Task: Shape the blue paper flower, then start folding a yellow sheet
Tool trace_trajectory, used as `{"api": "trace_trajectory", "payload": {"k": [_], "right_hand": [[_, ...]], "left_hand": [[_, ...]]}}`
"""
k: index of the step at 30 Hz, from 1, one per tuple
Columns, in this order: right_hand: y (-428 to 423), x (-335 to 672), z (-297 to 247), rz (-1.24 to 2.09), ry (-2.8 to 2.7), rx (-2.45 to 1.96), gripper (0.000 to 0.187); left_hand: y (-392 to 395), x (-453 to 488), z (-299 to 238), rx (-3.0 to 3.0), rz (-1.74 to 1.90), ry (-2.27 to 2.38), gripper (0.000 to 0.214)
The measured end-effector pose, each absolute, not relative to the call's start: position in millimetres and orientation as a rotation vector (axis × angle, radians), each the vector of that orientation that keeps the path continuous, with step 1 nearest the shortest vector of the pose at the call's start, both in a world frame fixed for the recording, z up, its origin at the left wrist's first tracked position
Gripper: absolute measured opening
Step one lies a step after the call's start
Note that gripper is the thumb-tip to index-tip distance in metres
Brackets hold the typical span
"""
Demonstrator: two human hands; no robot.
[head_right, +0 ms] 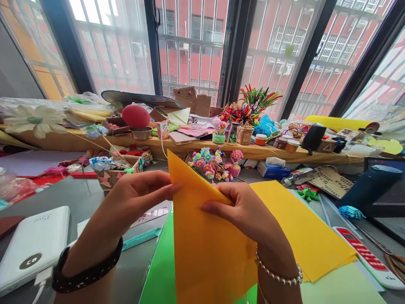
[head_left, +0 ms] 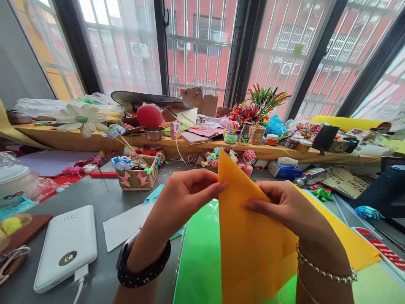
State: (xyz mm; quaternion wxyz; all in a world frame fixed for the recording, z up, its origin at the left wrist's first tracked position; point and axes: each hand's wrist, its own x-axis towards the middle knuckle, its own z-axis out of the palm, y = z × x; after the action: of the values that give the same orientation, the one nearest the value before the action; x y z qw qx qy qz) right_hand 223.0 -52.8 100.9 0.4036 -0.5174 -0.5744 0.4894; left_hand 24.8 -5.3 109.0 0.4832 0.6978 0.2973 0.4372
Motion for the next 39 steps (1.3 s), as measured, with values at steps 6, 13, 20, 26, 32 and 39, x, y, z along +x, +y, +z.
{"api": "trace_trajectory", "payload": {"k": [6,13,20,26,32,39], "right_hand": [[-53,221,102,1.285,-1.455,-1.314,0.026],[-53,217,103,1.115,-1.414,-1.275,0.031],[-55,215,102,1.121,-1.467,-1.303,0.029],[-57,210,104,1.142,-1.491,-1.348,0.028],[-59,208,105,1.037,-1.516,-1.410,0.031],[-59,209,105,1.060,-1.499,-1.390,0.029]], "left_hand": [[-7,29,110,1.650,1.135,0.729,0.010],[-13,32,108,1.767,1.058,0.741,0.013],[-15,34,111,1.742,1.182,0.731,0.011],[-19,35,111,1.767,1.359,0.892,0.014],[-16,35,110,1.761,1.359,0.878,0.013],[-13,33,109,1.651,1.375,0.766,0.009]]}}
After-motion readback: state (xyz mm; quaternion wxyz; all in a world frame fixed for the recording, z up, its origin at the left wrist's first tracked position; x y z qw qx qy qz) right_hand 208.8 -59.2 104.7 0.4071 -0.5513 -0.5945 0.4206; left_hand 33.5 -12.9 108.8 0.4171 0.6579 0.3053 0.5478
